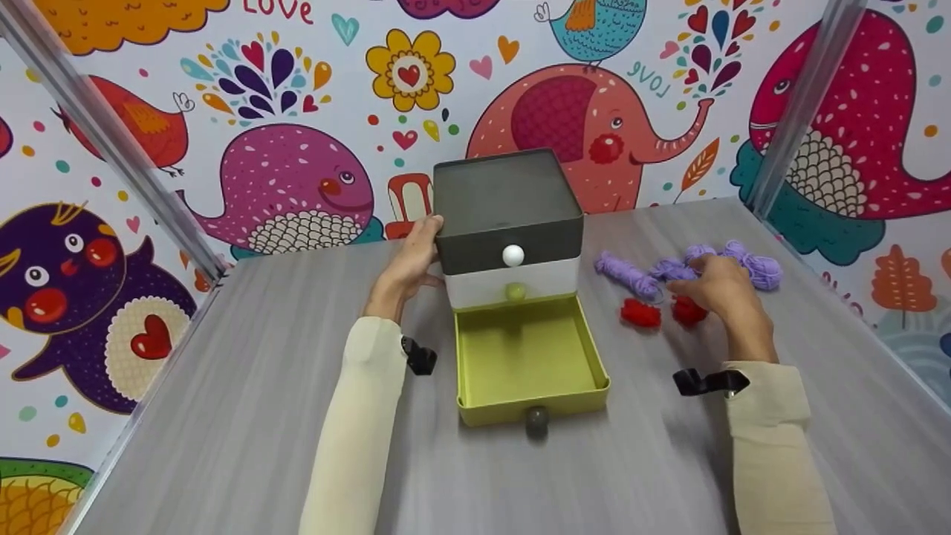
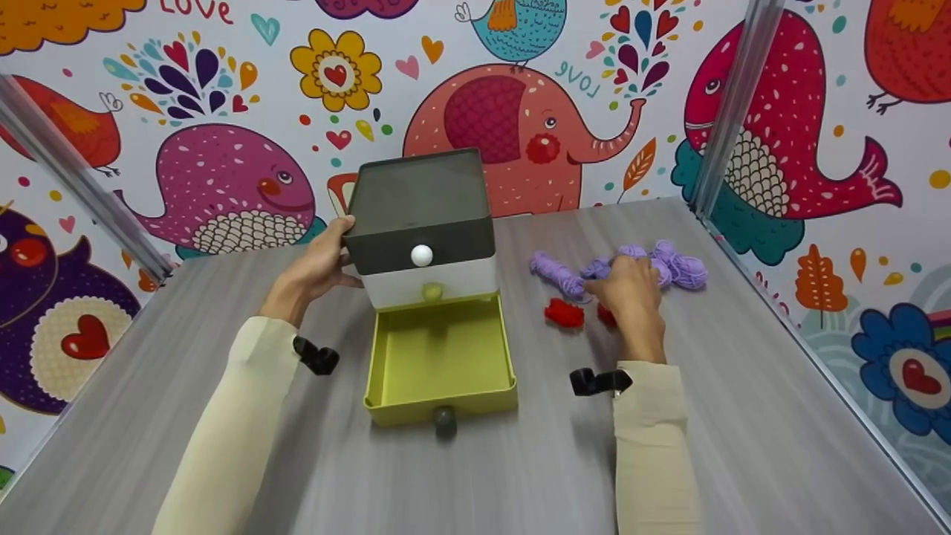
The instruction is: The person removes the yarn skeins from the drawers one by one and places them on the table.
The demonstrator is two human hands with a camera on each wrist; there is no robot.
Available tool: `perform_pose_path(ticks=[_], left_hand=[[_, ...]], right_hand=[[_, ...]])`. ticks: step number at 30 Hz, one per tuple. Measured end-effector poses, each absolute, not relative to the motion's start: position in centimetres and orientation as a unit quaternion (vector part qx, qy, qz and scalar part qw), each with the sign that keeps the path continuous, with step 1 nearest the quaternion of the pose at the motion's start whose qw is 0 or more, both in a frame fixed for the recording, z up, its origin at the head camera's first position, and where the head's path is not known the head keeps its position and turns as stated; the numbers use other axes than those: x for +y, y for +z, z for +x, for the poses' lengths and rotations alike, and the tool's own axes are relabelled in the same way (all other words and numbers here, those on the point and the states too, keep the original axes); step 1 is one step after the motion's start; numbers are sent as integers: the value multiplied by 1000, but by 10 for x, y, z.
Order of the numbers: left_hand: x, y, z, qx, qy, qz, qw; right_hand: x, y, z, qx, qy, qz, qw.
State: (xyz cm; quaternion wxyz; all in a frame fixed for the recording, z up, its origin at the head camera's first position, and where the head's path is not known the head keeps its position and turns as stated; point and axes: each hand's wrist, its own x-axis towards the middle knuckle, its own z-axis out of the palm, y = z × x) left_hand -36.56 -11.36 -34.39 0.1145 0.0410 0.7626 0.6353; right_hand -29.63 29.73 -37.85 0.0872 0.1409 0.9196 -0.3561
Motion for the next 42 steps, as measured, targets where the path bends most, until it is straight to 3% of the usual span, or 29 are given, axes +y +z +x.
perform_pose_path(ticks=[22, 29, 42], left_hand=[[-115, -344, -363, 760, 638, 40, 115], [-114, -342, -364, 766, 631, 42, 116], [-112, -342, -365, 755, 644, 35, 116]], right_hand=[[207, -327, -252, 967, -256, 13, 13], [183, -338, -249, 963, -264, -41, -32], [151, -383, -234, 900, -421, -100, -46]])
